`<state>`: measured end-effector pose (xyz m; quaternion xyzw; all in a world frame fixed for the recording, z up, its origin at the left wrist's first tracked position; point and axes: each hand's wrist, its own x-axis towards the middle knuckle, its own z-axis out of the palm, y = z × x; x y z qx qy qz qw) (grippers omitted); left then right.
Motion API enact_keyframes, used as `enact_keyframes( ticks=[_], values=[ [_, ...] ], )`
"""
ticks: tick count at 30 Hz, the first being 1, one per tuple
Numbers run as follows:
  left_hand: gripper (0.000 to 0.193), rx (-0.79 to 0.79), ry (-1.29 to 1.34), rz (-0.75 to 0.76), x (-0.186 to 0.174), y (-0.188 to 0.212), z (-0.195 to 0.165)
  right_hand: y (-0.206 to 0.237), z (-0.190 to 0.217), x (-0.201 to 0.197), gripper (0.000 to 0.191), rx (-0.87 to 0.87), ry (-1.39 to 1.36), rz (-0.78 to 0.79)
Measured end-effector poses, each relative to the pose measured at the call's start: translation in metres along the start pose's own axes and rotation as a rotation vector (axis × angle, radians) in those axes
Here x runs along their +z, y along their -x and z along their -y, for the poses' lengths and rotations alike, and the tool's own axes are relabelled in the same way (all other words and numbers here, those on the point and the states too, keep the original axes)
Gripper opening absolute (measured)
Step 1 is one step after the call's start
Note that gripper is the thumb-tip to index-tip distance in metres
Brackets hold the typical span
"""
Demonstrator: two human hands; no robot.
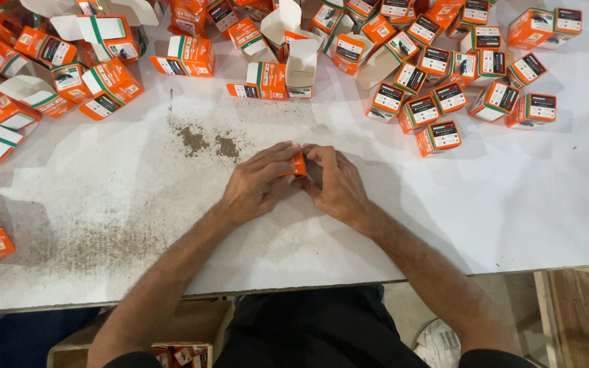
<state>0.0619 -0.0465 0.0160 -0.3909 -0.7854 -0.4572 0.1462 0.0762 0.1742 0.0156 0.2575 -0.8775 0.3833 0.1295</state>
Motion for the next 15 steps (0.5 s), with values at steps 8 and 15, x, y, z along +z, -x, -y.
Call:
enact_keyframes(
  ticks=[8,15],
  values=[
    [0.039,0.108,-0.3,0.139,-0.003,0.009,0.001,-0.005,0.005,-0.004,0.087,-0.14,0.029,0.062],
    [0.055,-0.118,-0.381,-0.198,-0.011,-0.029,0.04,-0.011,0.002,-0.042,0.086,-0.029,0.692,-0.297]
  ],
)
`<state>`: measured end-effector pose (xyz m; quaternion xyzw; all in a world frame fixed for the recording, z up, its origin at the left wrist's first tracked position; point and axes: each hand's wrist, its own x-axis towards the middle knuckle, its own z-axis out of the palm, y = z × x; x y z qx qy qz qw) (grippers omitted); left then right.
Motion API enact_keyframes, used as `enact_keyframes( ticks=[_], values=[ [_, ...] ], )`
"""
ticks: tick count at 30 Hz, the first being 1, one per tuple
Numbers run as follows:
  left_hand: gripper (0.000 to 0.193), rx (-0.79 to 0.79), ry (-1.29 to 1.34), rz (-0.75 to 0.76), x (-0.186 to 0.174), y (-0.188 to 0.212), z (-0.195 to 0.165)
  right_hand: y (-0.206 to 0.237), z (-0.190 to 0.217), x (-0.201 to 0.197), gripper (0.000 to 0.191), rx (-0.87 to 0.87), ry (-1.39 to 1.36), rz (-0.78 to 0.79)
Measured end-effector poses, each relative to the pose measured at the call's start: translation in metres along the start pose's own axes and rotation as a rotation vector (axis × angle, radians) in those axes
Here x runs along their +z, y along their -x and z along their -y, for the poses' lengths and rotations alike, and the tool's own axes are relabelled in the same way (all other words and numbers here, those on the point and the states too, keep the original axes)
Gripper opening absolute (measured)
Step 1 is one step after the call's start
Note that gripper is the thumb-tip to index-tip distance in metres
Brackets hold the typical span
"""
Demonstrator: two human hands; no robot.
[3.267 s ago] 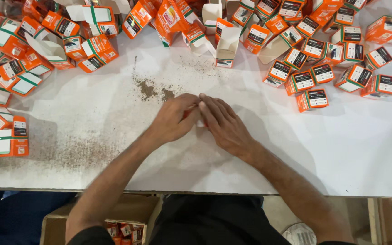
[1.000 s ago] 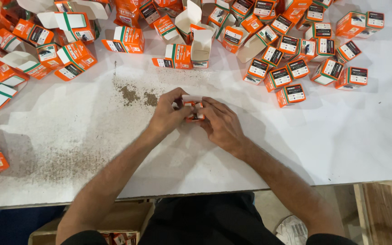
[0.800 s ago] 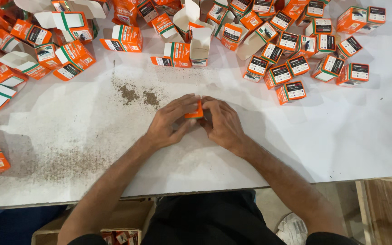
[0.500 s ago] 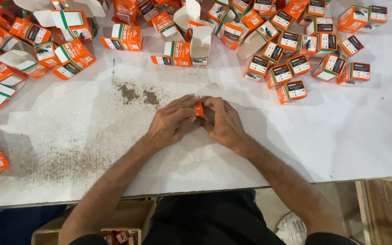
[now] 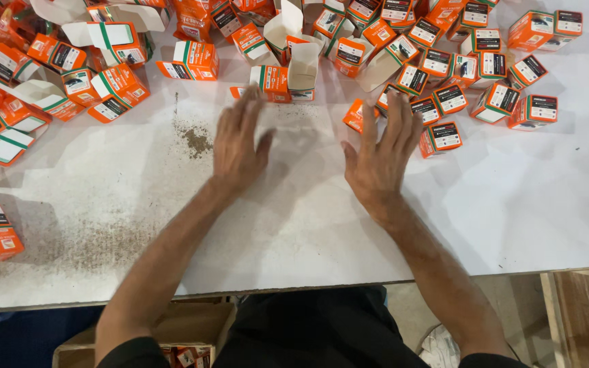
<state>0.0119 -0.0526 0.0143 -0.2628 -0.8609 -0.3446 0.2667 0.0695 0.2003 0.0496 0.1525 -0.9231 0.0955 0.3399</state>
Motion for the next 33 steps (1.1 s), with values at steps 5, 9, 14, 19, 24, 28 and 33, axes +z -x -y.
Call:
enact_keyframes(
  ticks=[5,9,14,19,24,28,33],
  values=[
    [0.048,-0.294,0.139,0.057,0.004,-0.049,0.024,0.005,0.004,0.009,0.079,0.029,-0.512,0.083],
    [0.048,0.164,0.166,0.05,-0.002,-0.017,-0.002,0.012,0.006,0.021,0.074,0.269,-1.035,0.338],
    [0.054,0.319,0.093,-0.041,-0.016,-0.034,0.003,0.013,0.017,0.028,0.073,0.413,-1.368,0.559],
    [0.052,-0.228,-0.322,-0.297,-0.029,-0.141,0.101,0.005,0.03,0.032,0.083,0.043,-0.735,0.37],
    [0.049,-0.31,-0.387,-0.125,-0.019,-0.164,0.148,0.002,0.027,0.028,0.085,-0.028,-0.694,0.441],
    [0.04,-0.213,-0.196,-0.362,-0.042,-0.139,0.133,0.003,0.015,0.023,0.069,0.049,-0.845,0.46],
    [0.049,-0.046,0.349,-0.4,-0.063,-0.04,0.017,0.004,0.015,0.036,0.059,0.1,-0.79,0.294]
  ],
)
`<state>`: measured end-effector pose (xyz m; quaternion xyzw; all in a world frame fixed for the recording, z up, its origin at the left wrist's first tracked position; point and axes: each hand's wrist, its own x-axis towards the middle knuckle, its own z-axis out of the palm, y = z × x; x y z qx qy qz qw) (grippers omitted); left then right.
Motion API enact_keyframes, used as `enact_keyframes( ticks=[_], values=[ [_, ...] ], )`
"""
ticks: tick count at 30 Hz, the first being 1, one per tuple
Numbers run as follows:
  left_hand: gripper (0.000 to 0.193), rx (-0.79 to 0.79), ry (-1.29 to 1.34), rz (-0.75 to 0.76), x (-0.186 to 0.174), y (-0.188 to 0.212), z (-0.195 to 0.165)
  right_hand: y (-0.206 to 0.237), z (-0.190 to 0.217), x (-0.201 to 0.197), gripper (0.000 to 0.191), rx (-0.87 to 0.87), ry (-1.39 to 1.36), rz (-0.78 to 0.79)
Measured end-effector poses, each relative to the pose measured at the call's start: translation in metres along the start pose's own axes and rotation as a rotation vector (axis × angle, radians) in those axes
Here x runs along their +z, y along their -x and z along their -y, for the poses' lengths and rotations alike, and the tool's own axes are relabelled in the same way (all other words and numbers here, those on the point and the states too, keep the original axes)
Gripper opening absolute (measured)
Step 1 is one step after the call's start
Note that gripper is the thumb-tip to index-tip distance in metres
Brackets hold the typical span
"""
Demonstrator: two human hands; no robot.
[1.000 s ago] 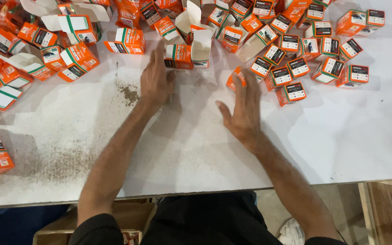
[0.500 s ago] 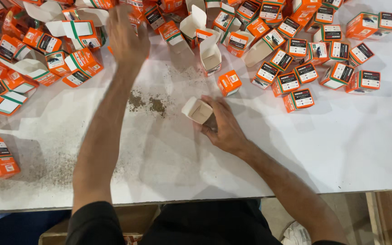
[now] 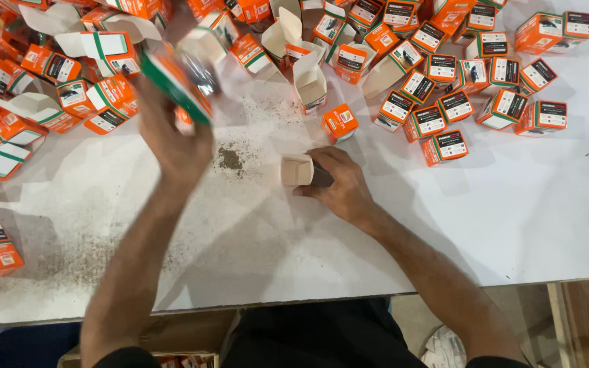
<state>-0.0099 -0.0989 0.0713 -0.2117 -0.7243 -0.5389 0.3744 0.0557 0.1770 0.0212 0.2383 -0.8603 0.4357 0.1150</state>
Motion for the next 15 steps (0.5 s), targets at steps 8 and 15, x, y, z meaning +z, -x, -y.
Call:
enact_keyframes(
  ticks=[8,15],
  values=[
    [0.043,0.423,-0.295,0.467,0.041,0.096,-0.026,0.004,-0.007,0.001,0.063,-0.057,0.002,-0.002],
    [0.037,0.326,-0.361,0.468,0.048,0.089,-0.044,0.005,-0.008,0.004,0.058,-0.019,0.029,-0.012]
  ],
)
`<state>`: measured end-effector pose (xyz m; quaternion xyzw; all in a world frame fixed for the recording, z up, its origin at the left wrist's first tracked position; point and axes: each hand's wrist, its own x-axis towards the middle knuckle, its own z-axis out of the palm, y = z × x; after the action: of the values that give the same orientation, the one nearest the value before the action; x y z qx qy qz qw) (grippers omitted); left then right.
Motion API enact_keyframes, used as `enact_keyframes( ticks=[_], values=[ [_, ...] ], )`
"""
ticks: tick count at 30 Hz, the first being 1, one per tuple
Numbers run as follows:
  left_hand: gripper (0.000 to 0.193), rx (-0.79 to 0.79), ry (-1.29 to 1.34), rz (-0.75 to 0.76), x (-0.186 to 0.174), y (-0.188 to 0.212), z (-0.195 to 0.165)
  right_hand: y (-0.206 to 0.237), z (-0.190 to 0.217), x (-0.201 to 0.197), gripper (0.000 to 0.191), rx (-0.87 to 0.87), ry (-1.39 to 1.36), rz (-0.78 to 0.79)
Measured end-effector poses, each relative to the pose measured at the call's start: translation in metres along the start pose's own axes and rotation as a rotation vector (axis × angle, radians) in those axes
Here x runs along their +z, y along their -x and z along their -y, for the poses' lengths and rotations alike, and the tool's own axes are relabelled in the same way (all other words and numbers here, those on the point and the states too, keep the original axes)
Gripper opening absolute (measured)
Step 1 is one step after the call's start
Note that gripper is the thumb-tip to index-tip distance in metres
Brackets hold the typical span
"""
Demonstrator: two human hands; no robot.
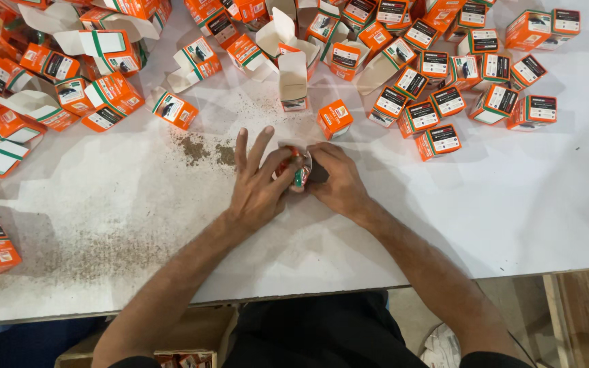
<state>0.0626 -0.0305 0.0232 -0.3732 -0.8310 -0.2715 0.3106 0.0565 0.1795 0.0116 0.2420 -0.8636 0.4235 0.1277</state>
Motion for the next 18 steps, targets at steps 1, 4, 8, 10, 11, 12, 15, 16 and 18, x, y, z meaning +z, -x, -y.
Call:
enact_keyframes(
  ticks=[1,4,8,10,11,12,15,16,18],
  values=[
    [0.031,-0.078,0.013,-0.045,0.003,-0.003,-0.005,0.001,0.0,0.0,0.058,-0.009,0.009,-0.011],
    [0.019,-0.239,-0.02,-0.082,0.013,-0.012,-0.017,0.003,0.002,-0.001,0.056,-0.03,0.002,-0.032],
    [0.022,-0.668,0.446,-0.053,0.018,-0.017,-0.013,0.003,0.006,-0.002,0.06,-0.049,0.017,-0.02],
    [0.052,-0.748,0.48,-0.038,0.019,-0.016,-0.004,0.003,0.008,-0.002,0.063,-0.025,0.061,-0.003],
    [0.069,-0.791,0.498,-0.026,0.02,-0.014,0.001,0.004,0.01,0.0,0.064,-0.007,0.08,0.006],
    [0.053,-0.858,0.501,0.079,0.024,-0.013,0.006,0.006,0.012,0.001,0.066,0.043,0.014,-0.018],
    [0.025,-0.935,0.539,0.184,0.038,-0.012,0.016,0.008,0.014,0.005,0.07,0.141,-0.111,-0.062],
    [0.022,-0.88,0.58,0.094,0.044,-0.012,0.015,0.009,0.014,0.005,0.067,0.157,-0.103,-0.063],
    [0.018,-0.8,0.623,0.004,0.048,-0.011,0.014,0.009,0.014,0.004,0.063,0.065,-0.03,-0.063]
  ],
)
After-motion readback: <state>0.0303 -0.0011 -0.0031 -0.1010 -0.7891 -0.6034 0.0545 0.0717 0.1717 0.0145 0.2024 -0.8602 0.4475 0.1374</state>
